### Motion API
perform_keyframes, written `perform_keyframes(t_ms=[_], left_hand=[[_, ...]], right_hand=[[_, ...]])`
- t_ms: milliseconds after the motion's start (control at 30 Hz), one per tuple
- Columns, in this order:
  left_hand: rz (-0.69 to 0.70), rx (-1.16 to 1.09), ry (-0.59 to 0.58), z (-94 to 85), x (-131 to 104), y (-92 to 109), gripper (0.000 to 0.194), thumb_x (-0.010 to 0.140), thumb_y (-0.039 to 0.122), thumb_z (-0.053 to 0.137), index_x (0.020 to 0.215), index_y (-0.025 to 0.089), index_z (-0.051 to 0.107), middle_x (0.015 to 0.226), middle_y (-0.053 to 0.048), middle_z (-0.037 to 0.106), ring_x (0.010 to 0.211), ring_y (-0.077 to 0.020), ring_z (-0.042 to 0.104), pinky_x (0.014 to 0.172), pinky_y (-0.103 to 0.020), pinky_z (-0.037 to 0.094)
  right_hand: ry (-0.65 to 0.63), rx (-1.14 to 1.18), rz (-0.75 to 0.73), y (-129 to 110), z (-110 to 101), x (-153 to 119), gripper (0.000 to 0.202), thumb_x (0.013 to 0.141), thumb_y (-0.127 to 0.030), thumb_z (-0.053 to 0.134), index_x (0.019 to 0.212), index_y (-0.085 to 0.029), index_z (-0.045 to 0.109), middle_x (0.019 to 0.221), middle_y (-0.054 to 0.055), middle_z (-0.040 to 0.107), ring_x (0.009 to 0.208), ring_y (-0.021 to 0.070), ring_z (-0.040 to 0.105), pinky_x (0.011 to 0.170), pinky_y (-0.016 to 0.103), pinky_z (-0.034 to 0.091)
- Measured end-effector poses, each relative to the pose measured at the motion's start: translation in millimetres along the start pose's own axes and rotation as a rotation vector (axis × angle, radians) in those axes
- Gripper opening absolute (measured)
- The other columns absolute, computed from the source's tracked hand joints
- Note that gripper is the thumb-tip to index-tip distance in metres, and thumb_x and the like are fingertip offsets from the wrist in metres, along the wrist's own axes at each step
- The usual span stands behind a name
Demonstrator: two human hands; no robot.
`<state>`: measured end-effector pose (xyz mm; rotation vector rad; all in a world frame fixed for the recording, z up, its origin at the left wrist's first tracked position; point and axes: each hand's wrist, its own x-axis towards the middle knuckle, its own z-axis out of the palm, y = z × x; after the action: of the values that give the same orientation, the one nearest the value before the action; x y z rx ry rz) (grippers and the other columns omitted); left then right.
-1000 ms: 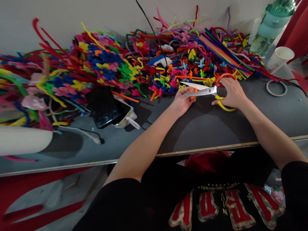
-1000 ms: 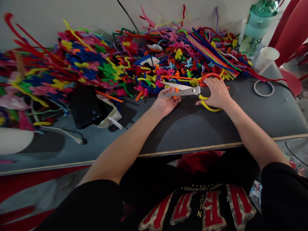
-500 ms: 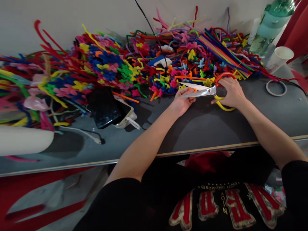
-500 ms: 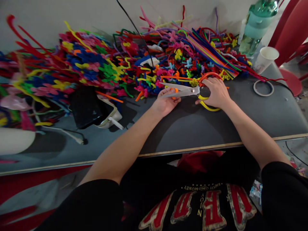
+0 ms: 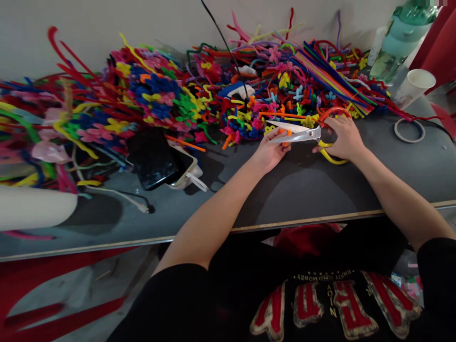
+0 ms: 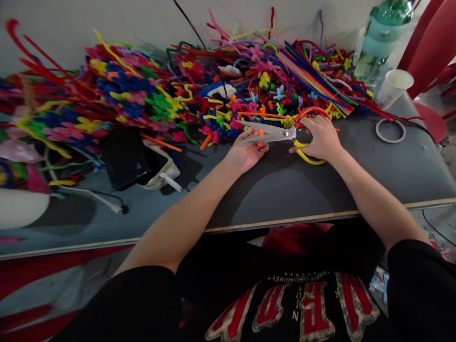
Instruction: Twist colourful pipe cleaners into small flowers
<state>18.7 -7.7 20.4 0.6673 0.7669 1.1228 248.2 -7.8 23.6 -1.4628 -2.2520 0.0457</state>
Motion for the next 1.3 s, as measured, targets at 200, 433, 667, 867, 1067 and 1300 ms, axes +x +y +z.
perform_keyframes(t_ms=[200, 433, 667, 867, 1067, 1300], left_hand=[[0.005, 0.032, 0.001, 1.8, -0.3, 1.5, 0.030, 0.080, -0.002, 0.060, 0.057, 0.015, 0.051, 0.054, 0.006, 0.047, 0.046, -0.0038, 0.041, 0.047, -0.018, 0.030], [-0.013, 0.056, -0.018, 0.1, -0.7, 2.6, 0.035, 0.082, 0.004, 0.066, 0.053, 0.015, 0.048, 0.052, 0.005, 0.047, 0.046, -0.0040, 0.041, 0.048, -0.018, 0.031], [-0.009, 0.033, 0.004, -2.3, 2.1, 1.7, 0.036, 0.086, 0.004, 0.058, 0.053, 0.015, 0.050, 0.050, 0.004, 0.046, 0.044, -0.0044, 0.040, 0.048, -0.017, 0.030], [-0.056, 0.004, 0.011, 4.0, -2.0, 5.5, 0.039, 0.085, 0.002, 0.059, 0.051, 0.015, 0.047, 0.049, 0.005, 0.039, 0.043, -0.0046, 0.039, 0.045, -0.018, 0.030], [-0.067, -0.001, 0.027, 3.4, -1.2, 5.2, 0.040, 0.088, 0.006, 0.060, 0.050, 0.015, 0.049, 0.049, 0.004, 0.040, 0.043, -0.0042, 0.038, 0.044, -0.018, 0.030], [-0.057, 0.017, 0.034, 2.4, -1.2, 4.0, 0.038, 0.089, 0.004, 0.057, 0.052, 0.015, 0.051, 0.051, 0.004, 0.042, 0.043, -0.0043, 0.039, 0.045, -0.017, 0.030]], right_hand=[[-0.007, 0.007, 0.013, -0.8, -1.3, 0.1, 0.055, 0.072, -0.070, 0.066, 0.102, -0.024, 0.063, 0.081, 0.007, 0.063, 0.084, 0.0300, 0.057, 0.082, 0.043, 0.041], [-0.002, -0.003, 0.012, -0.6, -1.8, 0.4, 0.055, 0.071, -0.071, 0.066, 0.099, -0.023, 0.064, 0.081, 0.007, 0.063, 0.083, 0.0289, 0.058, 0.081, 0.042, 0.042], [0.020, -0.023, 0.016, -2.6, -2.6, 0.3, 0.061, 0.070, -0.070, 0.068, 0.110, -0.024, 0.064, 0.095, 0.011, 0.067, 0.093, 0.0324, 0.059, 0.084, 0.045, 0.042], [0.007, 0.003, 0.009, -2.0, -0.8, 0.7, 0.059, 0.071, -0.069, 0.067, 0.109, -0.023, 0.065, 0.093, 0.010, 0.066, 0.090, 0.0311, 0.059, 0.083, 0.044, 0.042], [0.000, 0.005, 0.011, -1.0, -0.2, 0.4, 0.057, 0.072, -0.066, 0.067, 0.110, -0.024, 0.065, 0.094, 0.010, 0.066, 0.091, 0.0320, 0.059, 0.083, 0.045, 0.042], [-0.051, 0.014, -0.008, -1.7, -1.3, 1.3, 0.048, 0.075, -0.065, 0.065, 0.100, -0.024, 0.064, 0.083, 0.007, 0.064, 0.080, 0.0276, 0.057, 0.079, 0.041, 0.041]])
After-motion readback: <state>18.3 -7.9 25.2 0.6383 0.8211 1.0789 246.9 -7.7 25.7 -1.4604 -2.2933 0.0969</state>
